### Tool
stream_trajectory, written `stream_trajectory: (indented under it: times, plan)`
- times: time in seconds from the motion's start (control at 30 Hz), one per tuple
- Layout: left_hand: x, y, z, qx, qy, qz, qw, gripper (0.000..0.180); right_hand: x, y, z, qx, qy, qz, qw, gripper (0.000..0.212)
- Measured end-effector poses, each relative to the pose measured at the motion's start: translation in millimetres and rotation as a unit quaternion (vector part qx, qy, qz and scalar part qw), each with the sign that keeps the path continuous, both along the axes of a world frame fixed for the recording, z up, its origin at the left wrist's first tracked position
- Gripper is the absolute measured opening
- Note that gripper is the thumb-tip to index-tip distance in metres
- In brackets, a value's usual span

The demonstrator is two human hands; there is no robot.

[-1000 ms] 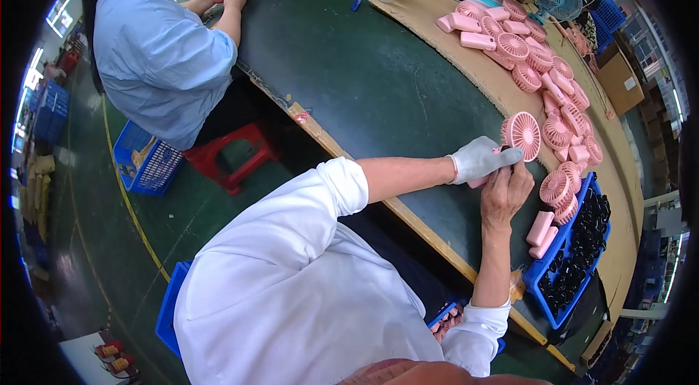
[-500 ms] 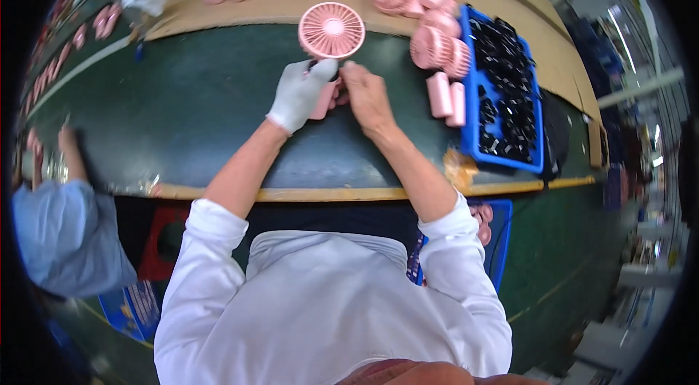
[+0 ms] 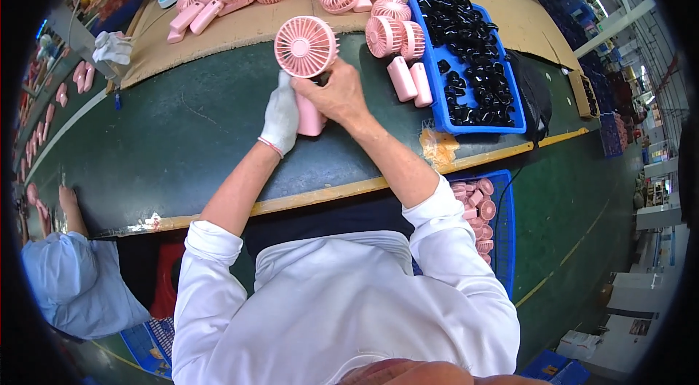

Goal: The person assembles handheld fans by hand, taking fan parts and black components from blue bins and fitting them together.

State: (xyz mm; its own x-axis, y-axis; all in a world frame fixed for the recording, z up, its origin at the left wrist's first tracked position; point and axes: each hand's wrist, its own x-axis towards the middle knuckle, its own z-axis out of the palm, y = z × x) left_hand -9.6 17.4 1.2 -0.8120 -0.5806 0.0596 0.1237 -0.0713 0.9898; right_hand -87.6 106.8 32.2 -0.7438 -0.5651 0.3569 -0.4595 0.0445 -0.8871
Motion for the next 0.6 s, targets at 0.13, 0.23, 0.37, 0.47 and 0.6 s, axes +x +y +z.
stream_trajectory:
  times: [0.13,0.23,0.37,0.47,0.6]
  plan:
    - [-4.4,-2.0,-9.5,0.083,-0.012,-0.090,0.992,0.047,-30.8,31.0,17.1,0.130,0.100,-0.096,0.982,0.039]
    - [1.8,-8.2,-6.2,0.041,-0.015,-0.072,0.996,0.046,-54.3,47.9,10.7,0.236,0.288,-0.197,0.907,0.043]
    - [-0.6,-2.9,-8.4,0.045,0.005,-0.054,0.998,0.038,-44.8,59.7,9.9,0.392,0.340,-0.280,0.808,0.036]
    - [1.3,-3.4,-11.0,0.023,0.023,-0.067,0.997,0.038,-42.1,62.7,9.4,0.374,0.359,-0.303,0.800,0.040]
    - [-4.6,0.1,-5.0,-0.014,0.011,-0.093,0.996,0.032,-43.9,73.3,17.3,0.441,0.260,-0.282,0.811,0.052]
